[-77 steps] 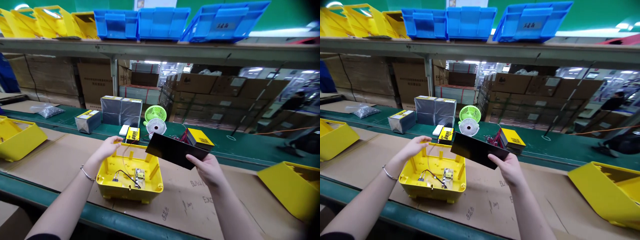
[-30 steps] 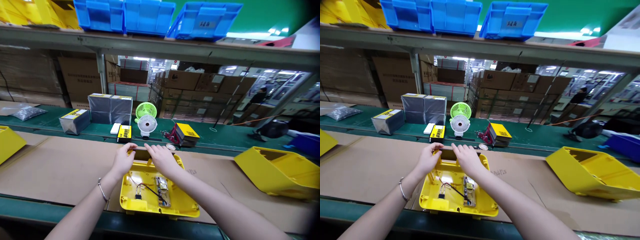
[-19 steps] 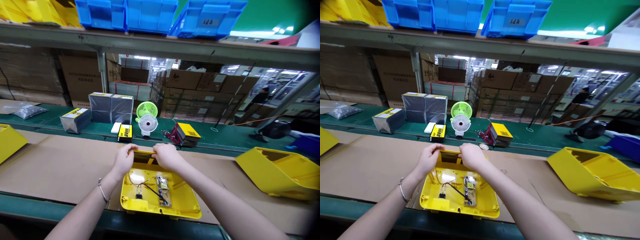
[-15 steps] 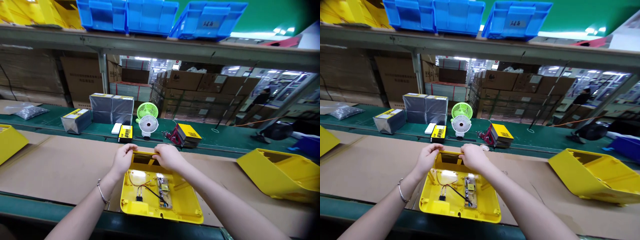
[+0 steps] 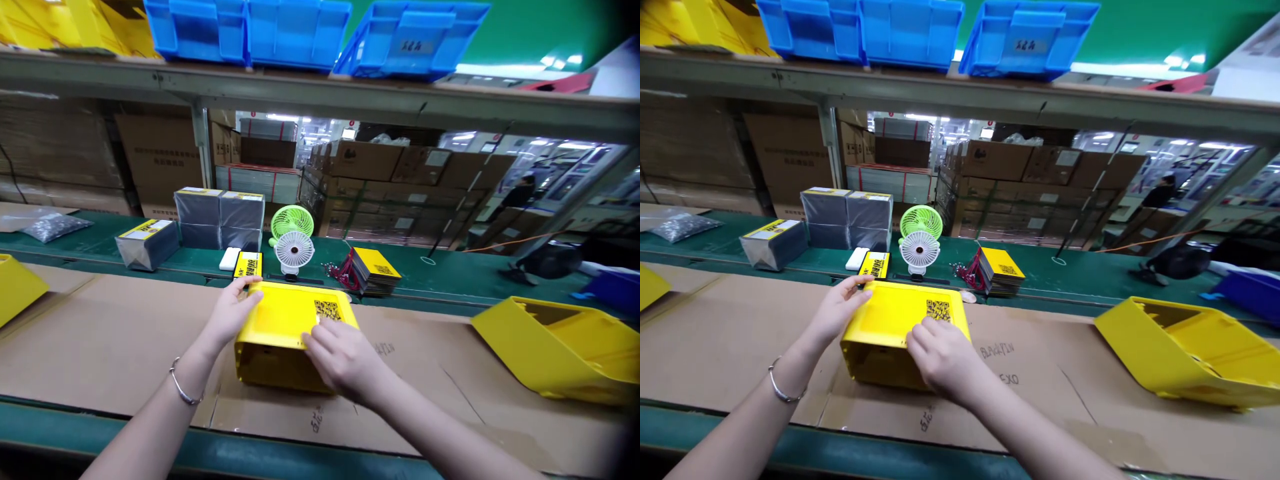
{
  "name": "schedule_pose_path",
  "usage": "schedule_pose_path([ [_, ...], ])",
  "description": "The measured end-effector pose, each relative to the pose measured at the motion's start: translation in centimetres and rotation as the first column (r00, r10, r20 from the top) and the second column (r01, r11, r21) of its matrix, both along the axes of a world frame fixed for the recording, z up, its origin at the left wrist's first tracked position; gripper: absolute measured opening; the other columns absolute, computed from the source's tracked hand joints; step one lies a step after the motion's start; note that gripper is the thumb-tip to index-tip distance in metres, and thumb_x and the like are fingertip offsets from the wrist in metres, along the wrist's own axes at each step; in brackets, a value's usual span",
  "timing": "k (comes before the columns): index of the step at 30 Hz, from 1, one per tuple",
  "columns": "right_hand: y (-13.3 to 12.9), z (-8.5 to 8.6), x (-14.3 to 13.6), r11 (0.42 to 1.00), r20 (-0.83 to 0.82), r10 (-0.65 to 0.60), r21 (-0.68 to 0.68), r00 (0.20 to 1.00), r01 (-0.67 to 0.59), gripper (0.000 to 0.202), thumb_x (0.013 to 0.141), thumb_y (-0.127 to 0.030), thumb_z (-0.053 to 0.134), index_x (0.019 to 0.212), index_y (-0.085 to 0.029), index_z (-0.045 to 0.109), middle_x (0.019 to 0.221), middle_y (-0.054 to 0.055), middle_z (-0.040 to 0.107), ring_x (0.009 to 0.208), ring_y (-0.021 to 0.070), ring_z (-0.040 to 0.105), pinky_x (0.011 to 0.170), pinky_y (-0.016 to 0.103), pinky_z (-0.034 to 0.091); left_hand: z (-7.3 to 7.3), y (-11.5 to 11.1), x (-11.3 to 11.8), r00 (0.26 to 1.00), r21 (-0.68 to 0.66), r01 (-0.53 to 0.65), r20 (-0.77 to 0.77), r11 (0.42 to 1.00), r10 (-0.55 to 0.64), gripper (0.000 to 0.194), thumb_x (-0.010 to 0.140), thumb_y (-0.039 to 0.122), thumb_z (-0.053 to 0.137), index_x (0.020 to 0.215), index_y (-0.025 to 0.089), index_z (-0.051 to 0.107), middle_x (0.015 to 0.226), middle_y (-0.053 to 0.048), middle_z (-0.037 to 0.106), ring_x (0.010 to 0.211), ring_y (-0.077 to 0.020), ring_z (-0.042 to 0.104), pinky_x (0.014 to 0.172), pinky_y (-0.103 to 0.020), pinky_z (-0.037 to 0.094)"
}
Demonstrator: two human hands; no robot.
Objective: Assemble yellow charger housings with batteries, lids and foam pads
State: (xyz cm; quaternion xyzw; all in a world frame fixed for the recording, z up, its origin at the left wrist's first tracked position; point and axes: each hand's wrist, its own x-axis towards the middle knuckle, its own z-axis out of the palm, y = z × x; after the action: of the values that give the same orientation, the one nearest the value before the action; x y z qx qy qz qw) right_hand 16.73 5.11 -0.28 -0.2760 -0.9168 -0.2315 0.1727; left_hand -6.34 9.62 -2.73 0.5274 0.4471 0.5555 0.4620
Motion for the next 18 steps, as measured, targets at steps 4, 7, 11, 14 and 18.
schedule_pose_path([
  [4,-1.6,0.1,0.4,0.98,-0.083,0.039,-0.194,0.996,-0.055,0.019,0.085,-0.03,0.049,0.08,-0.018,0.063,0.07,0.005,0.057,0.068,0.0177,0.05,0.063,0.031,0.039,-0.3,0.3,0.4,0.984,-0.06,0.05,-0.168,0.997,-0.059,0.052,0.067,0.031,0.068,0.116,0.022,0.053,0.124,-0.009,0.054,0.105,-0.0251,0.057,0.085,-0.035,0.048],
  [7,-0.6,1.4,1.3,0.939,-0.247,-0.046,-0.342,0.968,-0.043,0.023,0.081,-0.041,0.055,0.08,-0.019,0.064,0.077,0.006,0.061,0.076,0.0193,0.054,0.071,0.034,0.043,0.3,0.7,0.5,0.975,-0.151,0.086,-0.193,0.985,-0.114,0.05,0.066,0.032,0.068,0.113,0.02,0.054,0.116,-0.01,0.059,0.094,-0.0247,0.061,0.076,-0.034,0.051],
  [11,2.9,1.7,3.0,0.815,-0.302,-0.379,-0.556,0.874,0.161,0.058,0.07,-0.049,0.064,0.121,-0.024,0.051,0.126,0.01,0.049,0.115,0.0277,0.044,0.094,0.045,0.038,0.8,1.4,0.6,0.931,-0.096,-0.003,-0.364,0.995,-0.032,0.035,0.065,0.037,0.067,0.094,0.019,0.061,0.1,-0.008,0.064,0.085,-0.0244,0.062,0.071,-0.033,0.05],
  [14,5.0,1.0,3.9,0.624,-0.191,-0.508,-0.753,0.84,0.206,0.08,0.062,-0.057,0.067,0.131,-0.025,0.041,0.135,0.01,0.042,0.121,0.0303,0.039,0.095,0.045,0.038,0.4,1.8,0.7,0.898,0.014,-0.055,-0.437,0.998,0.056,0.028,0.066,0.04,0.064,0.085,0.019,0.064,0.093,-0.006,0.066,0.086,-0.0243,0.061,0.074,-0.033,0.048],
  [18,6.0,0.1,3.9,0.554,-0.252,-0.572,-0.82,0.78,0.142,0.06,0.069,-0.054,0.061,0.12,-0.025,0.052,0.122,0.008,0.053,0.113,0.0268,0.048,0.09,0.039,0.043,-0.5,3.3,0.3,0.894,0.037,-0.026,-0.446,0.999,0.04,0.03,0.071,0.045,0.057,0.078,0.018,0.066,0.084,-0.005,0.068,0.082,-0.0227,0.062,0.07,-0.031,0.047],
])
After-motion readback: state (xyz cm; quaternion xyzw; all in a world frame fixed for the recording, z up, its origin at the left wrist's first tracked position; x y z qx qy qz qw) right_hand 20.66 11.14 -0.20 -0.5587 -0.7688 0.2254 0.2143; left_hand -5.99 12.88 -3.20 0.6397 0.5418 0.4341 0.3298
